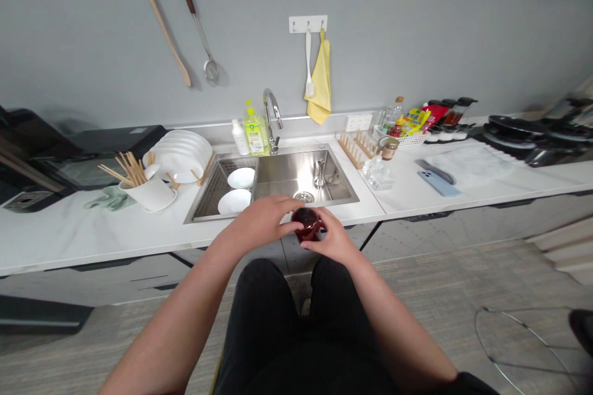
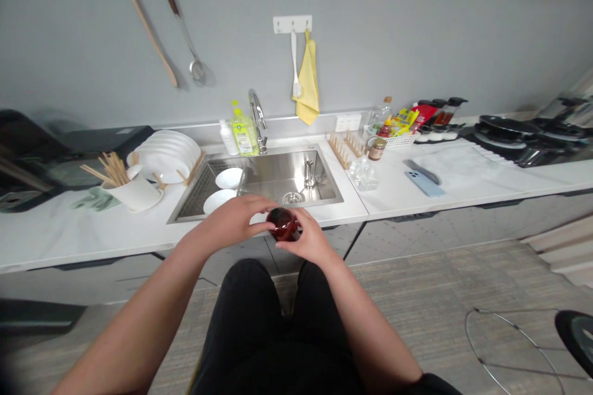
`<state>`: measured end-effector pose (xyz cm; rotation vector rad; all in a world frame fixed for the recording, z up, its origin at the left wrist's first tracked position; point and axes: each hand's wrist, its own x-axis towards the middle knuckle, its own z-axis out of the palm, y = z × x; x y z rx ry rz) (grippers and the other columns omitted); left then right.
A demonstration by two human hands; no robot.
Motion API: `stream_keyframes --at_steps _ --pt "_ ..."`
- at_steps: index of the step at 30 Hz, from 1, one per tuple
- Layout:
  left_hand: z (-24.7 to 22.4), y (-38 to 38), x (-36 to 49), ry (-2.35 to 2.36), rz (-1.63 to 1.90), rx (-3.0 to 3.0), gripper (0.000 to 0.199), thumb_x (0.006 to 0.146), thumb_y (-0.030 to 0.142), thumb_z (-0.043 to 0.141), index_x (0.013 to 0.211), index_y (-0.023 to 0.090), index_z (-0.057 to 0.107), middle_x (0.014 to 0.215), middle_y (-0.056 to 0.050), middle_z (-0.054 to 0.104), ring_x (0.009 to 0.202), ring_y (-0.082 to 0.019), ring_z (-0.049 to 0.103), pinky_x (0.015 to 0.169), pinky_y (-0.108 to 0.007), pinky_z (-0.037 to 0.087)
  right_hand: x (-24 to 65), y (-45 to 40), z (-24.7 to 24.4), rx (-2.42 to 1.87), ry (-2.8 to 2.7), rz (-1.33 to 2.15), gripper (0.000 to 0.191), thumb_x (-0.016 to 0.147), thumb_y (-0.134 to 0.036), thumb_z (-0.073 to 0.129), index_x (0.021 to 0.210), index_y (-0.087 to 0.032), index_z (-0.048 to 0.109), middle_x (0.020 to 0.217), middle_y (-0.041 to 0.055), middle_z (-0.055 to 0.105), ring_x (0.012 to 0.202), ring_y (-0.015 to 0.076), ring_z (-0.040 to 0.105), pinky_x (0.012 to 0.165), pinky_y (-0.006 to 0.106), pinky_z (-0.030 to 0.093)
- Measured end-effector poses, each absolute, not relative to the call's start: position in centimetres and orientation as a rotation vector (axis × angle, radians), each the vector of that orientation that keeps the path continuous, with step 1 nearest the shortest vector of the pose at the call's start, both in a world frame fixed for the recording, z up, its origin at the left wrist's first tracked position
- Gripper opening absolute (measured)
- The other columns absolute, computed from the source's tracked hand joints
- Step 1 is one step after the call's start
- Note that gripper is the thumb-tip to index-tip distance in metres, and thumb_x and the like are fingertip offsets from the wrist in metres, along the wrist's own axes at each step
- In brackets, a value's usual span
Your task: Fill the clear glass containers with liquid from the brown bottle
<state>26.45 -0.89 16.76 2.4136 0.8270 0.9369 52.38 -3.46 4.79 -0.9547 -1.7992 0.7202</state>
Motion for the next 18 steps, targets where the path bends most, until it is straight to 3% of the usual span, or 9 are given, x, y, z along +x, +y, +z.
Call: stream_keyframes --at_steps 2,3,7,11,18 --pt "14.7 0.2 25.3 0.93 0.991 2.328 0.05 0.089 0.048 0.094 0.135 0.033 0.084 0.115 -0.009 0.085 0.096 -0.03 0.081 0.087 -0.038 0.059 55.7 -2.3 4.2 -1.044 -1.707 0.599 0.081 0.077 -0.046 0.103 0.147 -0.025 0.069 0.142 0.0153 0.073 0.132 0.0388 0.072 0.119 0.058 0.058" --pt "13.2 0.9 24.5 1.009 1.012 2.28 0.048 0.092 0.049 0.09 0.136 0.032 0.083 0.115 -0.01 0.086 0.095 -0.03 0.08 0.085 -0.037 0.059 58.0 -1.6 3.8 -1.11 -1.637 0.539 0.081 0.077 -0.048 0.102 0.146 -0.024 0.069 0.14 0.0161 0.074 0.129 0.0386 0.073 0.118 0.059 0.059" --pt "6.2 4.1 20.2 1.462 1.157 2.171 0.03 0.097 0.055 0.077 0.101 0.026 0.084 0.093 -0.01 0.082 0.086 -0.031 0.074 0.085 -0.039 0.057 69.8 1.6 1.6 -1.362 -1.238 0.321 0.09 0.071 -0.059 0.1 0.145 -0.021 0.065 0.132 0.016 0.073 0.115 0.0362 0.076 0.101 0.057 0.067" --pt "1.2 6.1 17.2 1.8 1.075 2.213 0.034 0.104 0.053 0.062 0.096 0.024 0.077 0.105 -0.013 0.08 0.106 -0.036 0.073 0.1 -0.046 0.056 79.0 4.3 -0.1 -1.569 -1.036 0.195 0.089 0.06 -0.06 0.102 0.131 -0.019 0.067 0.127 0.0153 0.074 0.109 0.0363 0.077 0.098 0.058 0.067" --pt "-1.2 7.1 16.8 1.902 0.978 2.301 0.034 0.108 0.052 0.056 0.101 0.025 0.075 0.109 -0.014 0.079 0.113 -0.038 0.071 0.104 -0.051 0.055 80.4 7.3 -1.3 -1.619 -1.008 0.261 0.089 0.058 -0.063 0.1 0.127 -0.021 0.064 0.125 0.0155 0.077 0.107 0.0351 0.077 0.098 0.055 0.066"
